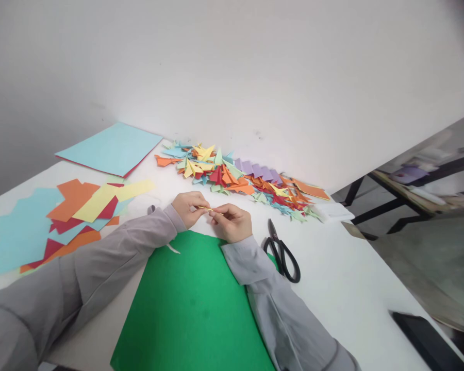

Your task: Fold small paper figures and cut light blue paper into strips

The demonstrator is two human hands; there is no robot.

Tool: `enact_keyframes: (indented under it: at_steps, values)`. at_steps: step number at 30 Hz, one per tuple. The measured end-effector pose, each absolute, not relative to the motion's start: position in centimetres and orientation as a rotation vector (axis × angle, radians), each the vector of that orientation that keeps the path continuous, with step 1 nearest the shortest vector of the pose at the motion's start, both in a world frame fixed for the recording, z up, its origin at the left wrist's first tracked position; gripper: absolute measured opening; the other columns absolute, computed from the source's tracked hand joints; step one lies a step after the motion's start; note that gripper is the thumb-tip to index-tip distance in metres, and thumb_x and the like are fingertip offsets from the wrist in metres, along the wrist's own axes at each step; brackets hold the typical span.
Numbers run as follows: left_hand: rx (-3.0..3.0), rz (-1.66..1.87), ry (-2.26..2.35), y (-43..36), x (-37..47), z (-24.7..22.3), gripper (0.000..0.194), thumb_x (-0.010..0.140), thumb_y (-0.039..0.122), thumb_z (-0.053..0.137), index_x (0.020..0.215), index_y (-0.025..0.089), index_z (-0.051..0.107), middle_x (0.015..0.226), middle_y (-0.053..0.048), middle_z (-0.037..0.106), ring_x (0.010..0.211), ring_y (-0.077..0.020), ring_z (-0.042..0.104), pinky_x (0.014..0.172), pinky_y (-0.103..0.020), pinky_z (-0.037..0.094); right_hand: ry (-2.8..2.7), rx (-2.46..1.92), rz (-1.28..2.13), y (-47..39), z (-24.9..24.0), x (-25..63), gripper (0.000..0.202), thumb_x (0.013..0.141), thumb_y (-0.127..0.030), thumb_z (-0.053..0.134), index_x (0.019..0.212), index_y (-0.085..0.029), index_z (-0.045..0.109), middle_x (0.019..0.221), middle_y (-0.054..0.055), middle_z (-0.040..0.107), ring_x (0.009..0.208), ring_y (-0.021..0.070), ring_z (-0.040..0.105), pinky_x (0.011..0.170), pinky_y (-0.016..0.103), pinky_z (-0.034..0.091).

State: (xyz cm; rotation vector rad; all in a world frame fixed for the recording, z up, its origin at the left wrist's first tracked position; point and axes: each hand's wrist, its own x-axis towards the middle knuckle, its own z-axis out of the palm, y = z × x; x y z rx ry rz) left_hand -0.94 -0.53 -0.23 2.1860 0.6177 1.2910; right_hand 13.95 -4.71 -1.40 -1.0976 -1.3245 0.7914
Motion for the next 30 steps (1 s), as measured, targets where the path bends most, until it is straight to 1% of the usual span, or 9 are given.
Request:
enact_keyframes:
  at_steps: [10, 13, 16, 17, 19, 21, 24, 26, 30]
  values:
    - [2.185, 1.256, 0.651, -0.46, -1.00, 0.00, 0.013, 0.071, 0.015, 0.054, 0.068, 0.014, 0.066, 0.066, -0.004, 0.060, 0.060, -0.0101, 0.056, 0.056, -0.021, 0.045, -1.297, -1.116, 0.802, -4.94, -0.93, 13.69, 0.013, 0.058, -0.027, 0.072, 0.060, -0.018, 0.063, 0.044, -0.003, 0.059, 0.039, 0.0109, 0.054, 0.042, 0.023, 0.043]
    - [2.092, 1.250, 0.691, -0.49, -0.90, -0.10, 0.013, 0.070, 0.018, 0.057, 0.075, 0.013, 0.067, 0.072, -0.006, 0.063, 0.064, -0.0111, 0.058, 0.057, -0.022, 0.048, -1.258, -1.115, 0.797, -4.85, -0.82, 13.75, 0.014, 0.057, -0.027, 0.073, 0.061, -0.017, 0.063, 0.044, -0.002, 0.060, 0.039, 0.0107, 0.053, 0.042, 0.023, 0.043]
    - [2.025, 1.269, 0.722, -0.30, -0.84, -0.29, 0.022, 0.068, 0.021, 0.060, 0.087, 0.013, 0.066, 0.084, -0.009, 0.065, 0.076, -0.0143, 0.061, 0.063, -0.024, 0.050, -1.225, -1.098, 0.790, -4.71, -0.75, 13.95, 0.015, 0.056, -0.027, 0.073, 0.062, -0.016, 0.063, 0.045, -0.002, 0.060, 0.039, 0.0103, 0.053, 0.042, 0.023, 0.043]
    - [2.012, 1.276, 0.729, -0.19, -0.83, -0.36, 0.024, 0.067, 0.022, 0.061, 0.089, 0.012, 0.066, 0.086, -0.010, 0.065, 0.079, -0.0150, 0.061, 0.065, -0.025, 0.050, -1.217, -1.096, 0.788, -4.68, -0.73, 14.01, 0.015, 0.056, -0.026, 0.073, 0.062, -0.016, 0.063, 0.045, -0.002, 0.059, 0.039, 0.0102, 0.053, 0.042, 0.023, 0.043]
    - [1.990, 1.280, 0.738, 0.01, -0.81, -0.50, 0.021, 0.068, 0.023, 0.061, 0.085, 0.012, 0.067, 0.083, -0.009, 0.065, 0.078, -0.0148, 0.061, 0.066, -0.025, 0.051, -1.204, -1.101, 0.793, -4.64, -0.67, 14.08, 0.017, 0.056, -0.027, 0.073, 0.062, -0.016, 0.062, 0.045, -0.002, 0.059, 0.039, 0.0102, 0.053, 0.042, 0.023, 0.043]
    - [1.978, 1.271, 0.733, 0.13, -0.81, -0.55, 0.016, 0.069, 0.022, 0.060, 0.080, 0.012, 0.067, 0.078, -0.007, 0.064, 0.072, -0.0132, 0.061, 0.065, -0.025, 0.051, -1.189, -1.098, 0.829, -4.66, -0.58, 14.03, 0.020, 0.054, -0.028, 0.074, 0.063, -0.016, 0.062, 0.049, -0.002, 0.060, 0.039, 0.0102, 0.053, 0.042, 0.024, 0.043]
    - [2.001, 1.249, 0.698, 0.09, -0.87, -0.44, 0.013, 0.069, 0.021, 0.059, 0.077, 0.013, 0.067, 0.075, -0.006, 0.064, 0.068, -0.0118, 0.060, 0.064, -0.023, 0.050, -1.179, -1.060, 0.898, -4.72, -0.49, 13.82, 0.027, 0.051, -0.029, 0.075, 0.071, -0.017, 0.062, 0.057, -0.001, 0.064, 0.042, 0.0106, 0.055, 0.043, 0.025, 0.046]
    - [2.031, 1.240, 0.678, -0.01, -0.94, -0.31, 0.012, 0.069, 0.020, 0.059, 0.075, 0.013, 0.067, 0.072, -0.006, 0.064, 0.066, -0.0114, 0.059, 0.063, -0.023, 0.049, -1.212, -1.056, 0.886, -4.75, -0.53, 13.68, 0.025, 0.053, -0.030, 0.074, 0.072, -0.017, 0.064, 0.055, -0.001, 0.063, 0.042, 0.0105, 0.054, 0.043, 0.025, 0.046]
    - [2.031, 1.212, 0.687, -0.06, -1.07, -0.21, 0.011, 0.069, 0.020, 0.060, 0.072, 0.013, 0.068, 0.068, -0.005, 0.063, 0.062, -0.0109, 0.058, 0.059, -0.022, 0.047, -1.289, -1.106, 0.802, -4.74, -0.88, 13.68, 0.014, 0.060, -0.030, 0.070, 0.065, -0.017, 0.066, 0.045, -0.002, 0.059, 0.040, 0.0104, 0.052, 0.043, 0.024, 0.044]
